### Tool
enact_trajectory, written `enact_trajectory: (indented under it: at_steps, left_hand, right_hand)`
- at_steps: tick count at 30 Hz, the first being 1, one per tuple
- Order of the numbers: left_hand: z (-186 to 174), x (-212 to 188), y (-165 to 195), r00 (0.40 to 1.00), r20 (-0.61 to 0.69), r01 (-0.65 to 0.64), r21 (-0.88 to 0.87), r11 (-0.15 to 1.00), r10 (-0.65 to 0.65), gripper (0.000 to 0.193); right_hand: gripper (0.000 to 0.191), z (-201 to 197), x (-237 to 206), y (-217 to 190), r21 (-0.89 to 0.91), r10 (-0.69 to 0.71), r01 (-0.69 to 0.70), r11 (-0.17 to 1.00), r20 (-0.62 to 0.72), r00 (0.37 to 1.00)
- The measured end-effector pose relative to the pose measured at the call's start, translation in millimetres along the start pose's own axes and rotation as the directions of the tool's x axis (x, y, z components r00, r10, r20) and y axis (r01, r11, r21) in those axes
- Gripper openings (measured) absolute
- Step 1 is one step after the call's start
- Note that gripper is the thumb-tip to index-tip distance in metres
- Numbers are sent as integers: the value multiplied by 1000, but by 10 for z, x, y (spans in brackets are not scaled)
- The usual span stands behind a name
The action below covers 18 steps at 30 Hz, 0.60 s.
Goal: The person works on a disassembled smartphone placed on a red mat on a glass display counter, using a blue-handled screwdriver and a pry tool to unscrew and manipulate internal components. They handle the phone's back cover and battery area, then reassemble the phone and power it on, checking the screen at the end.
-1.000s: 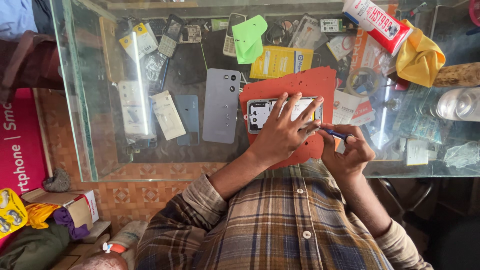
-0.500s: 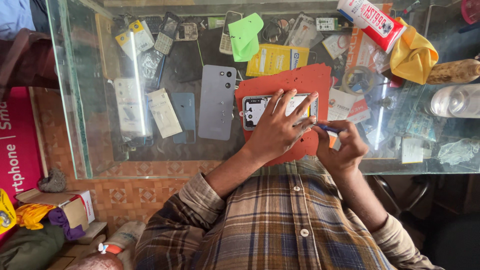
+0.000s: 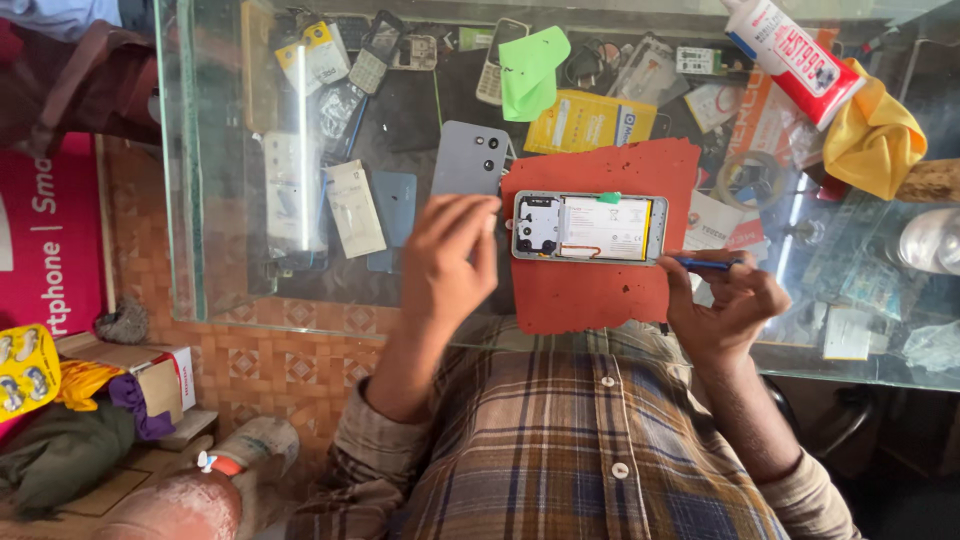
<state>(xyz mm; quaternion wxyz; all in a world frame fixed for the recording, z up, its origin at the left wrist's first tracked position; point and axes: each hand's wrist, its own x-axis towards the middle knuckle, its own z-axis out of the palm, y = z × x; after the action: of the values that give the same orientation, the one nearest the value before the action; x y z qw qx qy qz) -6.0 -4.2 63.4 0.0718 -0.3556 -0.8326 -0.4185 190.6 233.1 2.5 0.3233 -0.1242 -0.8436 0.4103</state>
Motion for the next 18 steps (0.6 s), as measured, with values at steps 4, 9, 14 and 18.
enact_trajectory:
  at_steps: [4,9,14,18]
  left_hand:
    - [-197,20,-153,993,97,56,157,986,-72,10]
    - [-212,-84,-134,974,202,60,209,976,-103,3]
    - [-107,-149,-131,971,217,40,257,965,-98,5]
    - [-50,-140,-183,973,223,-7,305,952,-64,12]
  right_hand:
    - [76,-56,-53,35,47,51,-48,998,-63,997]
    - [75,-271,28,3,15,50,-49,999,-58,997]
    - [77,-417,125,-97,-11,-18,17,1000,-64,998]
    - [80,-403,190,-152,-31,-46,44,999,-82,996]
